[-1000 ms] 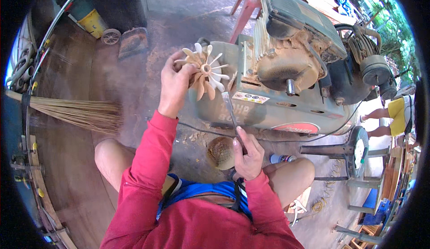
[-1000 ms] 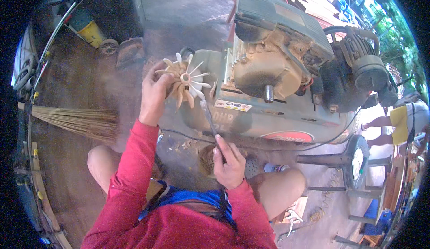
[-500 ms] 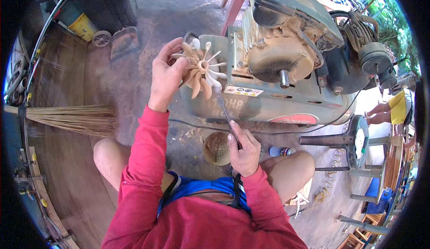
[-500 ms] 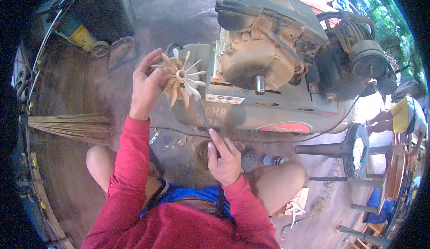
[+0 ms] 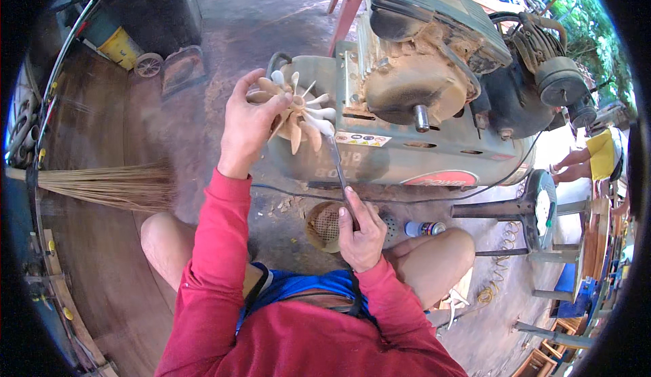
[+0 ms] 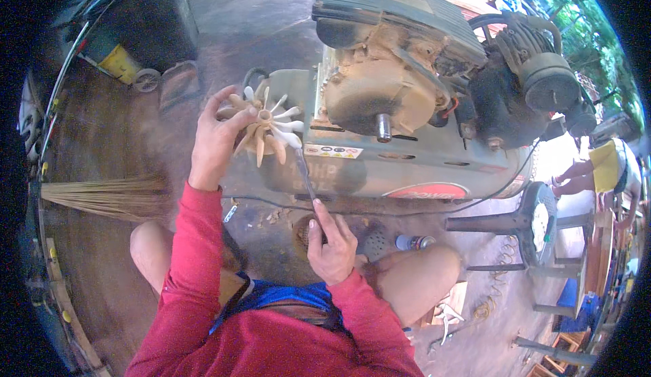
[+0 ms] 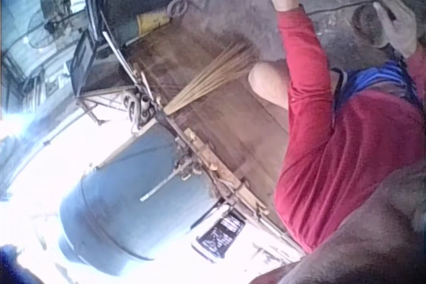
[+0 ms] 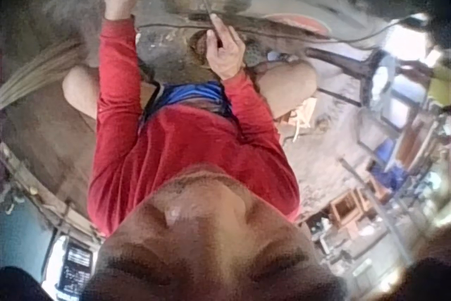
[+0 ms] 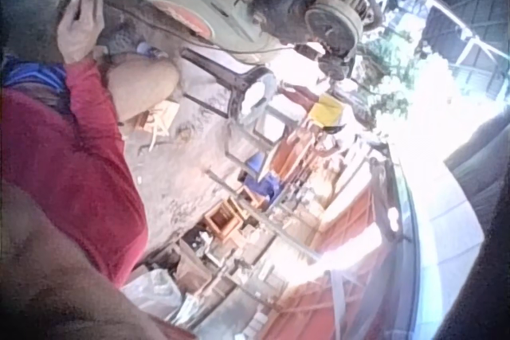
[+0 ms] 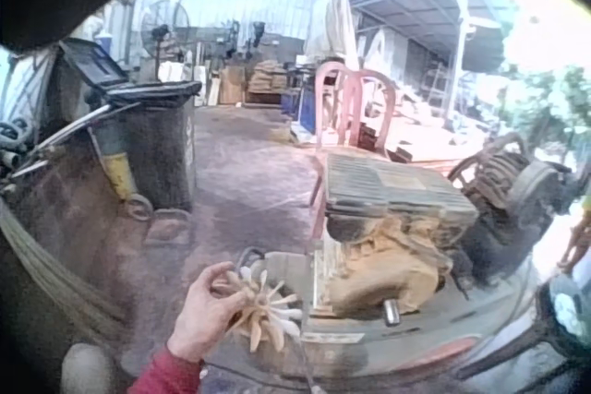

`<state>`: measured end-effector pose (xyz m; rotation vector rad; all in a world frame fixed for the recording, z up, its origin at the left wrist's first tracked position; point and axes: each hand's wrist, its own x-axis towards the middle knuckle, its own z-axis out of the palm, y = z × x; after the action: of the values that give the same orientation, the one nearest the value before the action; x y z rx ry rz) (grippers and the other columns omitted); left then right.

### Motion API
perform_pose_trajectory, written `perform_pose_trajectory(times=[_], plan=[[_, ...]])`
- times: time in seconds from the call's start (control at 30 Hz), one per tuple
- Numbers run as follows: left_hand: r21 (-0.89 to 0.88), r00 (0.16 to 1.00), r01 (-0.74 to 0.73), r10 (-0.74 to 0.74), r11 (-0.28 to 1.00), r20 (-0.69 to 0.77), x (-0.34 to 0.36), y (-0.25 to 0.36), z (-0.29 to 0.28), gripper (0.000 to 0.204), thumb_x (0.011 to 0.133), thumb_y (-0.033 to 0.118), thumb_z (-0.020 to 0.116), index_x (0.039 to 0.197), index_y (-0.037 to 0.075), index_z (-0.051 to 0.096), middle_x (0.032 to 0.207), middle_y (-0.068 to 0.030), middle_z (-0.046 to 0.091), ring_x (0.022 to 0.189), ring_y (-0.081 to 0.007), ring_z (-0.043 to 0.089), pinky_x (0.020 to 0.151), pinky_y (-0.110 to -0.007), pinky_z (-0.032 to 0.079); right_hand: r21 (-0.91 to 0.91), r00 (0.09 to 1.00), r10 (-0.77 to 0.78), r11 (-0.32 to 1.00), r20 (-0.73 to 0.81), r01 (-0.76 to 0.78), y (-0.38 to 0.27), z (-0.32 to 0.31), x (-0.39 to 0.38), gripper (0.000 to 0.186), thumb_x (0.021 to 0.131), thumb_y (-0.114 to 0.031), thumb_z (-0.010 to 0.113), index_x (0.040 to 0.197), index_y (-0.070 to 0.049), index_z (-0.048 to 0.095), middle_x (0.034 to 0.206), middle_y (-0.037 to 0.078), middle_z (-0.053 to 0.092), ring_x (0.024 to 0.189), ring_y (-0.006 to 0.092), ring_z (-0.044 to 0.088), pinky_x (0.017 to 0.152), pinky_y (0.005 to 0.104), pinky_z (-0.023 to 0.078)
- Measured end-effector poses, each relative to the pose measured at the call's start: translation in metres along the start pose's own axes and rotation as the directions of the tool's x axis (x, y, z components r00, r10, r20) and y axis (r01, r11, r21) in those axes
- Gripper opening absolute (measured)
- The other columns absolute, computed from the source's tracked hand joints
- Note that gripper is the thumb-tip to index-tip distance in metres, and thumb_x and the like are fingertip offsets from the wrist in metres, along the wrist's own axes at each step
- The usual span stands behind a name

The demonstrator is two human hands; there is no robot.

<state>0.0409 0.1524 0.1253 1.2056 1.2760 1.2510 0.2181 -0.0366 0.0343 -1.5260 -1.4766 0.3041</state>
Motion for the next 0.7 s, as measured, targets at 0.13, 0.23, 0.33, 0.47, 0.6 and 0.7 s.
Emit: perform_pose_trajectory(times=[0.13, 0.23, 0.33, 0.47, 0.6, 0.7], plan=[[0.157, 0.997, -0.028, 0.016, 0.987, 0.080, 0.015, -0.011, -0.012, 0.068, 0.083, 0.012, 0.074, 0.144, -0.005, 0.051, 0.113, -0.0205, 0.072, 0.098, -0.0216, 0.071, 0.084, -0.032, 0.057, 0.007, 0.999, -0.010, 1.000, -0.040, 0.010, 0.000, -0.001, -0.002, 0.048, 0.090, 0.002, 0.068, 0.136, -0.008, 0.068, 0.085, 0.017, 0.063, 0.069, 0.0331, 0.064, 0.065, 0.0405, 0.054], [0.250, 0.994, -0.039, 0.013, 0.967, 0.108, 0.026, -0.012, -0.012, 0.068, 0.082, 0.012, 0.073, 0.144, -0.005, 0.051, 0.113, -0.0216, 0.071, 0.098, -0.0227, 0.072, 0.085, -0.032, 0.057, -0.004, 0.999, -0.027, 1.000, -0.042, 0.027, 0.001, 0.000, 0.002, 0.048, 0.089, 0.003, 0.068, 0.136, -0.009, 0.068, 0.085, 0.016, 0.063, 0.069, 0.0324, 0.064, 0.064, 0.0398, 0.053], [0.177, 0.995, 0.009, -0.027, 0.984, 0.099, 0.025, -0.007, -0.005, 0.067, 0.082, 0.013, 0.071, 0.144, -0.005, 0.052, 0.113, -0.0212, 0.071, 0.100, -0.0243, 0.071, 0.089, -0.034, 0.056, -0.029, 0.999, 0.007, 1.000, -0.045, -0.008, 0.005, 0.005, 0.007, 0.047, 0.090, 0.002, 0.068, 0.135, -0.009, 0.069, 0.086, 0.016, 0.064, 0.070, 0.0330, 0.065, 0.065, 0.0404, 0.054], [0.186, 0.995, -0.012, -0.007, 0.982, 0.096, 0.024, -0.005, -0.007, 0.067, 0.082, 0.014, 0.071, 0.144, -0.005, 0.052, 0.115, -0.0217, 0.070, 0.102, -0.0244, 0.070, 0.091, -0.034, 0.055, 0.003, 1.000, 0.009, 1.000, -0.019, -0.009, 0.001, 0.010, 0.015, 0.047, 0.090, 0.002, 0.069, 0.135, -0.009, 0.069, 0.088, 0.017, 0.066, 0.072, 0.0343, 0.066, 0.066, 0.0409, 0.055], [0.144, 0.996, 0.002, -0.015, 0.990, 0.092, 0.026, -0.008, -0.009, 0.066, 0.082, 0.016, 0.072, 0.142, -0.005, 0.055, 0.116, -0.0203, 0.069, 0.101, -0.0244, 0.069, 0.091, -0.034, 0.055, -0.019, 0.999, -0.041, 0.999, -0.020, 0.041, 0.010, 0.007, 0.004, 0.046, 0.090, 0.002, 0.068, 0.135, -0.008, 0.069, 0.092, 0.017, 0.068, 0.074, 0.0351, 0.068, 0.068, 0.0409, 0.056], [0.203, 0.996, -0.017, -0.002, 0.979, 0.092, 0.026, -0.005, -0.009, 0.065, 0.081, 0.016, 0.072, 0.141, -0.005, 0.056, 0.113, -0.0186, 0.070, 0.099, -0.0236, 0.069, 0.090, -0.034, 0.055, -0.028, 1.000, -0.027, 0.999, -0.010, 0.027, 0.007, 0.005, 0.011, 0.045, 0.090, 0.002, 0.068, 0.134, -0.008, 0.069, 0.092, 0.017, 0.068, 0.075, 0.0352, 0.068, 0.068, 0.0410, 0.056]])
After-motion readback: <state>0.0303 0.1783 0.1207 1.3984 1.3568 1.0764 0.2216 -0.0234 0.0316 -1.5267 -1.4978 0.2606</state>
